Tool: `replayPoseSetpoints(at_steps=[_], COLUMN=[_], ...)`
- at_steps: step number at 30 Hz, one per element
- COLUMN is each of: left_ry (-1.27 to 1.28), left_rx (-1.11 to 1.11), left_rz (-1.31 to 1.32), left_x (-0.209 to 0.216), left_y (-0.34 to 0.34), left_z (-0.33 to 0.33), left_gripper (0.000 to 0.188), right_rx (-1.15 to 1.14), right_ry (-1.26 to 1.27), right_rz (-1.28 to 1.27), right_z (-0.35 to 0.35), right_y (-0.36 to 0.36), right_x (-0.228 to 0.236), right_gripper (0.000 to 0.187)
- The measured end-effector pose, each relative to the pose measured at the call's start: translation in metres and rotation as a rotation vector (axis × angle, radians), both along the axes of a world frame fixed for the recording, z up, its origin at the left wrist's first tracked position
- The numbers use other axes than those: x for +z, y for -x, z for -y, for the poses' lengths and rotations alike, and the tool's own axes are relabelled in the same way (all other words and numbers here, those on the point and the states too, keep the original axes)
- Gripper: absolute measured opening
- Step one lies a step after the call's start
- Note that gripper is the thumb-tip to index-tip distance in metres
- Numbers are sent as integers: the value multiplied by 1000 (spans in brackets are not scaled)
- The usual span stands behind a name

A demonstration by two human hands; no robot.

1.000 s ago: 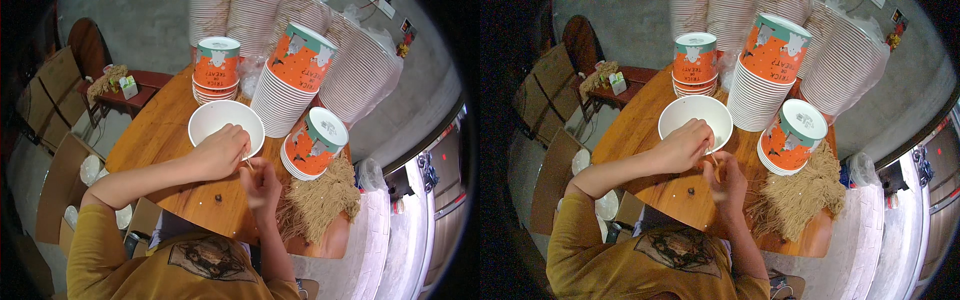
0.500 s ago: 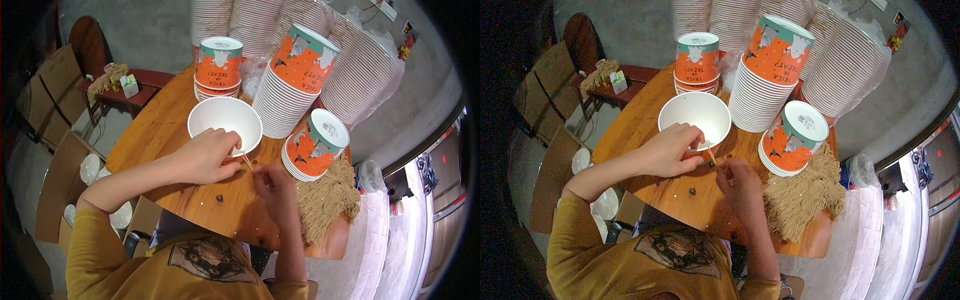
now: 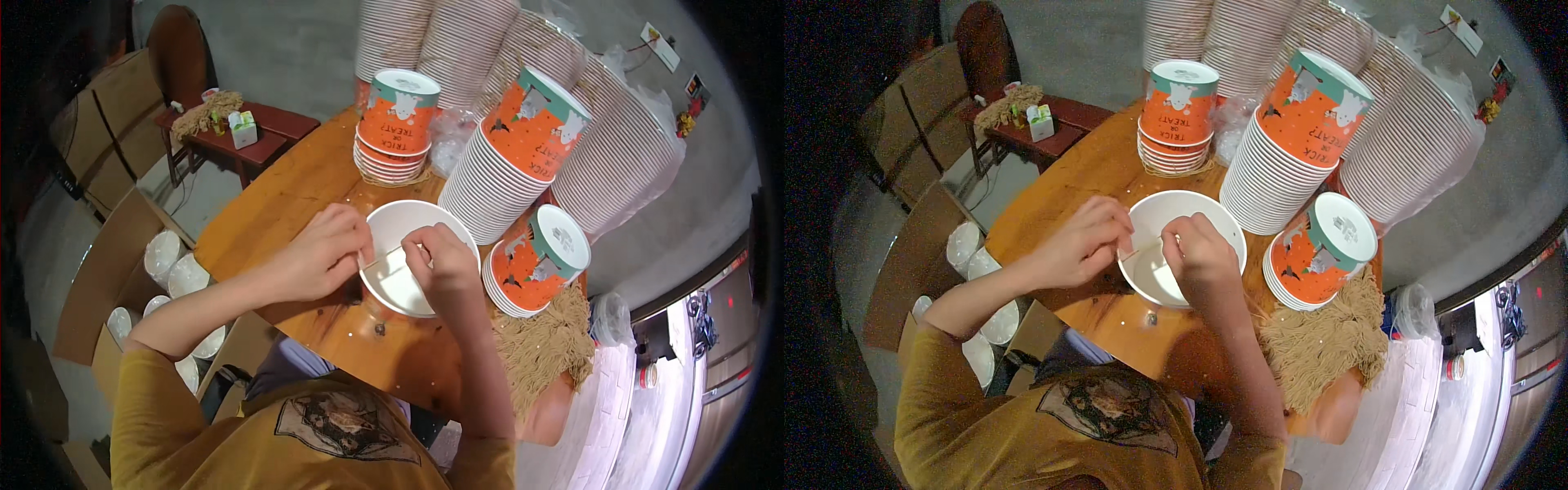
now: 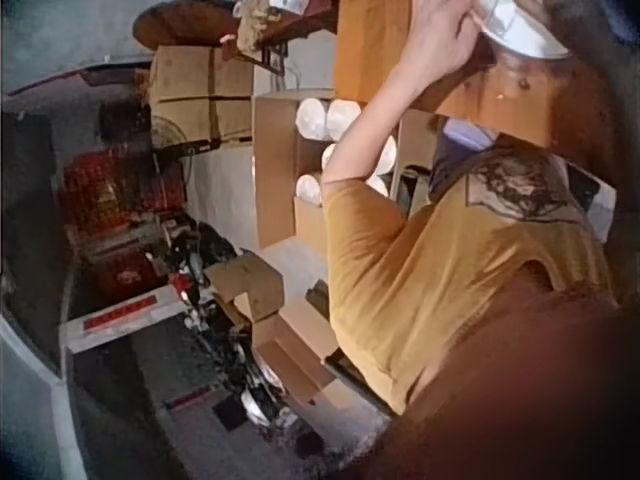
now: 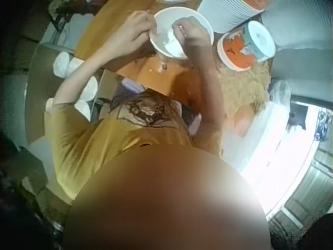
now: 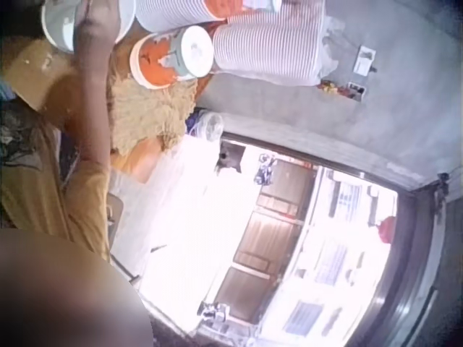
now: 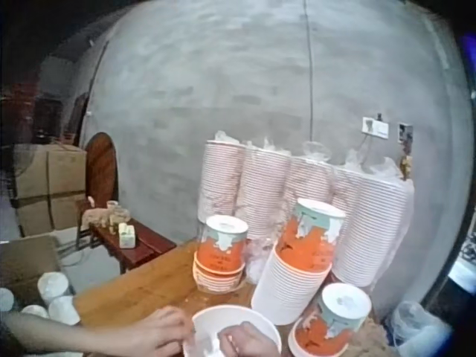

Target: Tying thin strings onto the rims of themed paper cups for packaging.

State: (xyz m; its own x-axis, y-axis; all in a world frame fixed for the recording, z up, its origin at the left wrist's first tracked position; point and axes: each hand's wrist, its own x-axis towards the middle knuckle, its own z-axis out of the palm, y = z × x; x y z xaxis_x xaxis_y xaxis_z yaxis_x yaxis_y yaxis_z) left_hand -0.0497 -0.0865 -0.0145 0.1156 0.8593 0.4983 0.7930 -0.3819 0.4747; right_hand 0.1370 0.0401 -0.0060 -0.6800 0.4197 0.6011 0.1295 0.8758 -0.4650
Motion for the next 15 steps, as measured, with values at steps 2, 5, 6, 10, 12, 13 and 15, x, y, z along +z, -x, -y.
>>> replayPoseSetpoints(at_steps=[2, 5, 6, 10, 12, 13, 15], left_ry=[-7, -24, 34, 88, 33, -22, -1], left_rx=[90, 226, 253, 302, 302, 303, 319], left_rz=[8, -16, 35, 108, 105, 102, 95], left_x=[0, -1, -1, -4, -6, -7, -6], left_y=[-11, -24, -26, -30, -29, -28, -24], left_z=[-1, -6, -7, -13, -15, -15, -13], left_gripper=[13, 14, 14, 13, 12, 12, 13], right_rx=[-12, -35, -46, -9, -174, -175, -397], right_ry=[6, 11, 9, -9, -188, -186, -280], right_rz=[7, 17, 20, -3, 21, 21, 130], right_z=[0, 1, 1, -4, -3, -3, -1], right_y=[2, 3, 2, 2, 2, 3, 5], right_x=[-2, -2, -1, -6, -8, -9, -10], right_gripper=[6, 5, 5, 7, 10, 10, 12])
